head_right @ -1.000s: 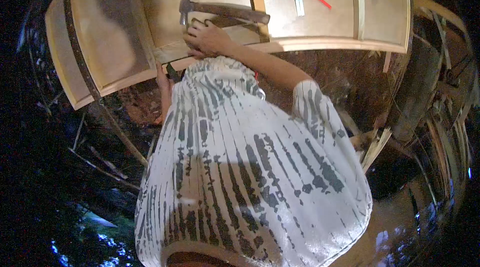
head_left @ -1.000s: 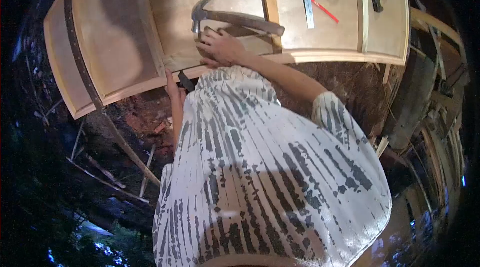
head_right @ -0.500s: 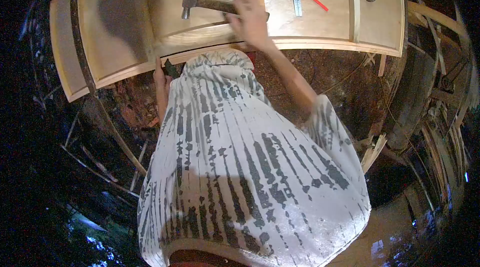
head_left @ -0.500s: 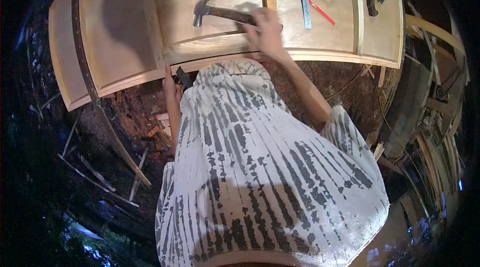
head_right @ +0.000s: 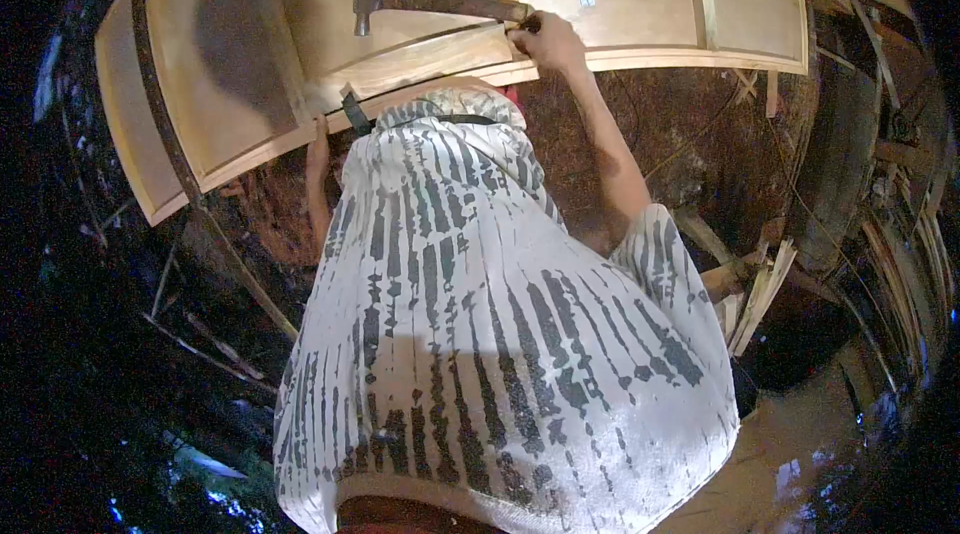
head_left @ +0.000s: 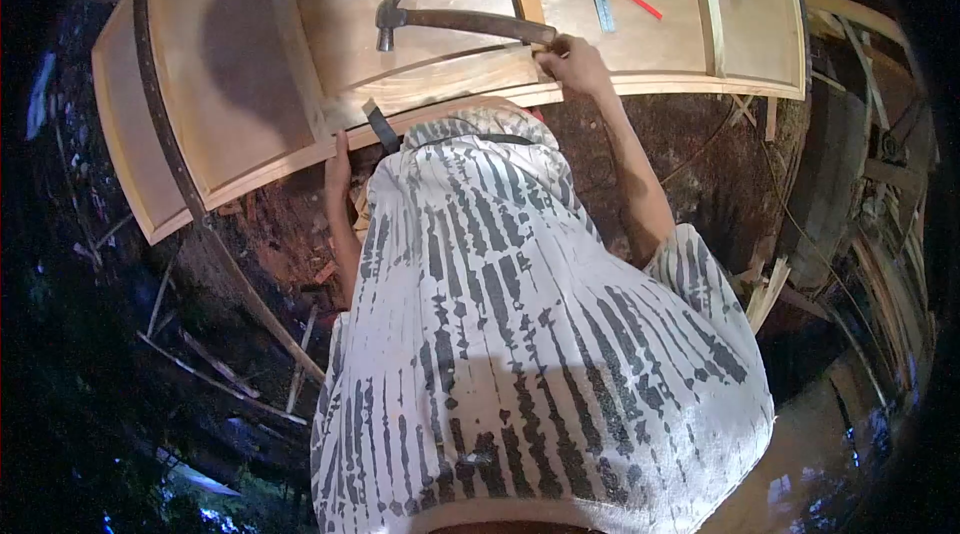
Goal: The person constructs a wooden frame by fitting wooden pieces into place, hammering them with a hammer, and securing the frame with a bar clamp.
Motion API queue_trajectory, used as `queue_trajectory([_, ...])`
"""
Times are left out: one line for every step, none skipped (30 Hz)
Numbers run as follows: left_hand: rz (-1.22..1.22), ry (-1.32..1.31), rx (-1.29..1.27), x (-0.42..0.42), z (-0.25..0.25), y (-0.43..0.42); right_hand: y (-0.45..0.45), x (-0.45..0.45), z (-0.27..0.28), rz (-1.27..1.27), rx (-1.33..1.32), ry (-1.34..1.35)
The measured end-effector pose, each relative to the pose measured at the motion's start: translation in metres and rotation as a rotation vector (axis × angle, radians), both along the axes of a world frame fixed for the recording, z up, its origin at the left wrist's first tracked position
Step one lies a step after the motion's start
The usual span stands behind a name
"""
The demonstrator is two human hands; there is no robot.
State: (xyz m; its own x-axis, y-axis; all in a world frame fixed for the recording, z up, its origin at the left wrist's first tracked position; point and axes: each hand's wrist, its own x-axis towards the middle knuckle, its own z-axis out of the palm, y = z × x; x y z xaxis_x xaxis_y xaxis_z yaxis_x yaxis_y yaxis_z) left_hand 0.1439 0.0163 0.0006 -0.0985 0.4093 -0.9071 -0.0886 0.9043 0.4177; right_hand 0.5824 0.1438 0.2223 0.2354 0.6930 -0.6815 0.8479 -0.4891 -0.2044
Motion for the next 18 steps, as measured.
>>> queue_trajectory([-0.152,0.010,0.052,-0.013,-0.002,-0.002,0.003,-0.003,0.006,0.038,0.181,-0.155])
queue_trajectory([-0.294,0.025,0.112,-0.026,-0.005,-0.004,0.007,-0.020,0.027,0.129,0.374,-0.328])
queue_trajectory([-0.609,0.170,0.102,-0.028,0.040,0.008,0.017,-0.032,0.037,0.226,0.480,-0.394])
queue_trajectory([-0.923,0.318,0.087,-0.024,0.084,0.024,0.026,-0.046,0.044,0.323,0.586,-0.459])
queue_trajectory([-0.905,0.219,0.093,-0.015,0.111,0.041,0.039,-0.069,0.051,0.495,0.602,-0.349])
queue_trajectory([-0.901,0.228,0.099,-0.002,0.134,0.053,0.049,-0.090,0.034,0.573,0.603,-0.238])
queue_trajectory([-0.839,0.270,0.310,0.014,0.153,0.062,0.059,-0.111,0.018,0.648,0.595,-0.122])
queue_trajectory([-0.771,0.311,0.519,0.032,0.161,0.067,0.073,-0.122,-0.020,0.629,0.573,-0.008])
queue_trajectory([-0.748,0.256,0.763,0.056,0.150,0.070,0.085,-0.135,-0.046,0.714,0.359,-0.013])
queue_trajectory([-0.725,0.193,0.999,0.080,0.139,0.072,0.087,-0.139,-0.061,0.788,0.137,-0.016])
queue_trajectory([-0.798,0.144,1.055,0.105,0.146,0.077,0.083,-0.132,-0.063,0.795,0.129,-0.011])
queue_trajectory([-0.871,0.094,1.110,0.128,0.157,0.084,0.081,-0.128,-0.063,0.778,0.155,0.010])
queue_trajectory([-0.952,0.176,1.143,0.149,0.166,0.085,0.081,-0.125,-0.062,0.762,0.180,0.031])
queue_trajectory([-1.033,0.258,1.172,0.166,0.171,0.087,0.068,-0.125,-0.038,0.739,0.250,0.003])
queue_trajectory([-1.027,0.258,1.162,0.179,0.166,0.088,0.050,-0.123,-0.008,0.716,0.319,-0.024])
queue_trajectory([-1.033,0.270,1.202,0.189,0.155,0.088,0.042,-0.113,-0.002,0.651,0.412,-0.038])
queue_trajectory([-1.038,0.283,1.242,0.191,0.143,0.093,0.035,-0.103,0.002,0.585,0.505,-0.051])
queue_trajectory([-1.033,0.283,1.232,0.185,0.132,0.100,0.028,-0.107,0.036,0.513,0.399,-0.058])
